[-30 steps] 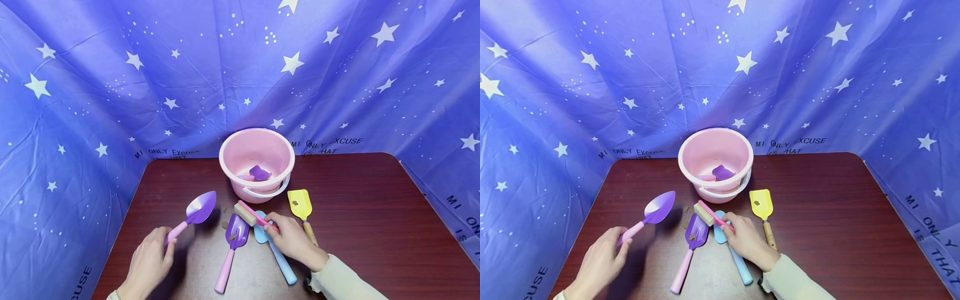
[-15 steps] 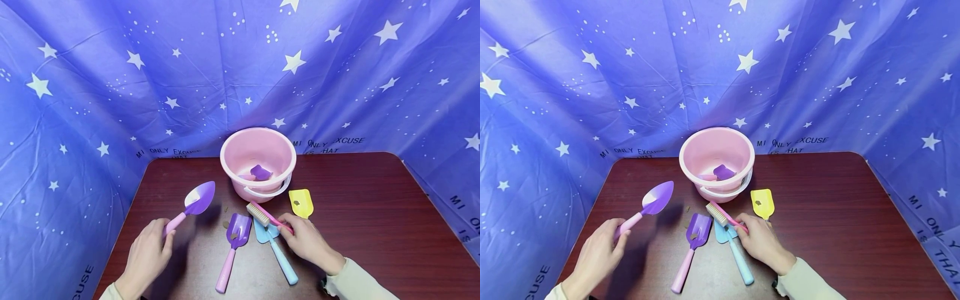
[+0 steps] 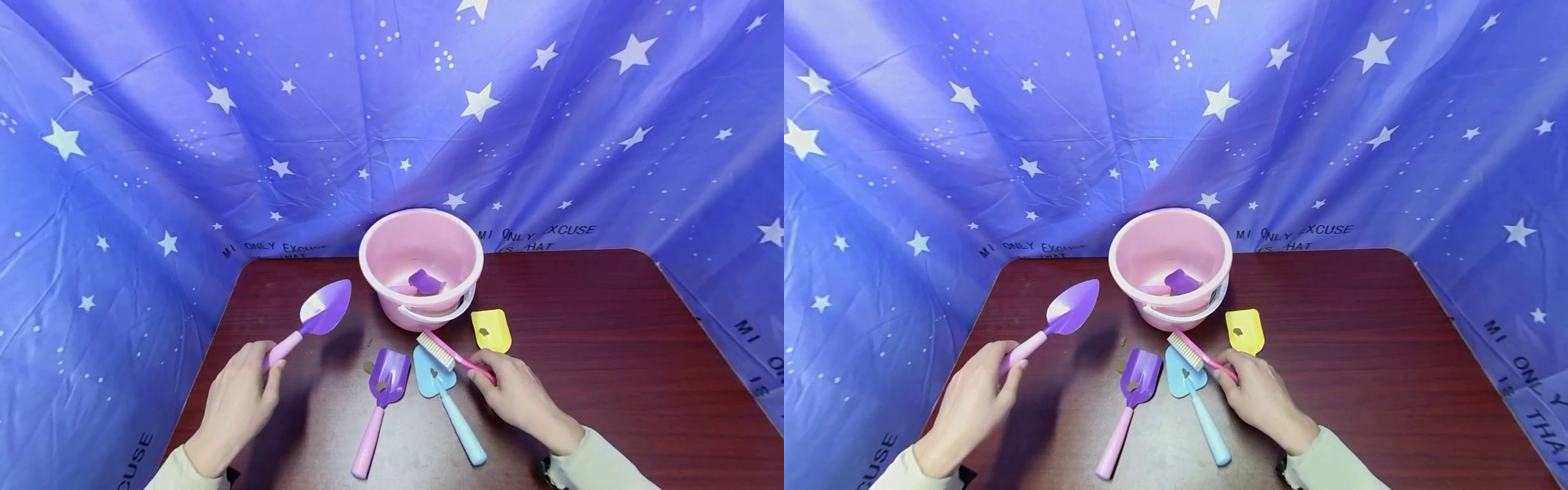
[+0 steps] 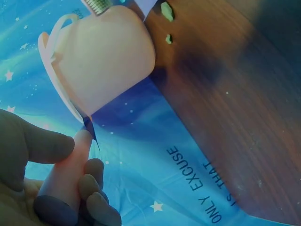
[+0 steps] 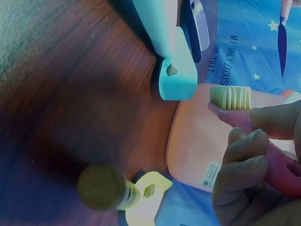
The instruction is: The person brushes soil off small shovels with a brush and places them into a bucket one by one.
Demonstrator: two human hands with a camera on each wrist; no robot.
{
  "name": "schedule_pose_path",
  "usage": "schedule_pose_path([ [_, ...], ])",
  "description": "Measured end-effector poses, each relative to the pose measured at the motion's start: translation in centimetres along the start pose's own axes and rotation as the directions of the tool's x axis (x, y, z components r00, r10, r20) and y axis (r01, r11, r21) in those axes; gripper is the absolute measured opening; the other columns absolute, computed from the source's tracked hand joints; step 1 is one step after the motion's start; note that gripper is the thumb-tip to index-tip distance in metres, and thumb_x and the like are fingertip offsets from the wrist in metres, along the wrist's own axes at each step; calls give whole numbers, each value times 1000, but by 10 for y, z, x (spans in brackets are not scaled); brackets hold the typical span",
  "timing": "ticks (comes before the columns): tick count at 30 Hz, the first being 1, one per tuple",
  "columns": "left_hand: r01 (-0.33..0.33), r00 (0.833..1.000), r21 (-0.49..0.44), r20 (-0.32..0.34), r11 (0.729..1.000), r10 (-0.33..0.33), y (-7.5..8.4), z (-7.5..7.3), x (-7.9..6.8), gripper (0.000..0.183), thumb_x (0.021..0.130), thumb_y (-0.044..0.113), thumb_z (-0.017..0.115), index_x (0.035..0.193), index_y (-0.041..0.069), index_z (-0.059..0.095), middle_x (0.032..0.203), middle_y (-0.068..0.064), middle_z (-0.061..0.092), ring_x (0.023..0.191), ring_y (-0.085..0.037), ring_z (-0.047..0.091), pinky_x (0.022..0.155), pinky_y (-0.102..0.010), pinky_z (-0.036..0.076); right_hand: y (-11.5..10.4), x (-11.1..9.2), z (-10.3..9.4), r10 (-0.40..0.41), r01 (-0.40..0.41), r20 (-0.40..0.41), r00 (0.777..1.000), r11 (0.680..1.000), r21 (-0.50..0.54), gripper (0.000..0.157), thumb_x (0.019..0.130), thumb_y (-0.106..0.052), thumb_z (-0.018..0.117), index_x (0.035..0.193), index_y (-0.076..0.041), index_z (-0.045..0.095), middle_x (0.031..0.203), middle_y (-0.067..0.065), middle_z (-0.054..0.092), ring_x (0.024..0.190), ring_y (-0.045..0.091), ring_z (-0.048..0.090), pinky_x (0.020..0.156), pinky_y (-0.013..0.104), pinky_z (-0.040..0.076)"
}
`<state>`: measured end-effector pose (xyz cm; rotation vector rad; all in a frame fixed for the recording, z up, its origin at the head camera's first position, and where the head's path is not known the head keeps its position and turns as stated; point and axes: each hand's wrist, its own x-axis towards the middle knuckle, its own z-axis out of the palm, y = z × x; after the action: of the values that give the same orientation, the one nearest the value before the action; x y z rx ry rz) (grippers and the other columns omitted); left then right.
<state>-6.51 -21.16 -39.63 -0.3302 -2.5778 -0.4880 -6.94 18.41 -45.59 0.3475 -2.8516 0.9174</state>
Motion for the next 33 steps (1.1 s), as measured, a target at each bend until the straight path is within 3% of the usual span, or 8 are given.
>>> schedule_pose_path([
  [10, -16, 1000, -13, -23, 1000, 16, 2, -2, 12, 21, 78, 7, 68, 98, 3, 61, 76, -6, 55, 67, -25, 55, 56, -44, 42, 6, -4, -8, -2, -1, -41, 999, 999, -51, 15, 81, -12, 74, 88, -22, 65, 64, -13, 40, 57, 5, 40, 52, 25, 33],
  [33, -77, 997, -36, 1, 996, 77, 20, 0, 48, 21, 82, 9, 67, 101, 4, 59, 79, -5, 54, 69, -24, 52, 59, -41, 43, 16, -8, -20, -20, 11, -90, 996, 994, -104, 14, 80, -14, 74, 88, -21, 65, 66, -13, 40, 56, 4, 39, 51, 25, 31],
])
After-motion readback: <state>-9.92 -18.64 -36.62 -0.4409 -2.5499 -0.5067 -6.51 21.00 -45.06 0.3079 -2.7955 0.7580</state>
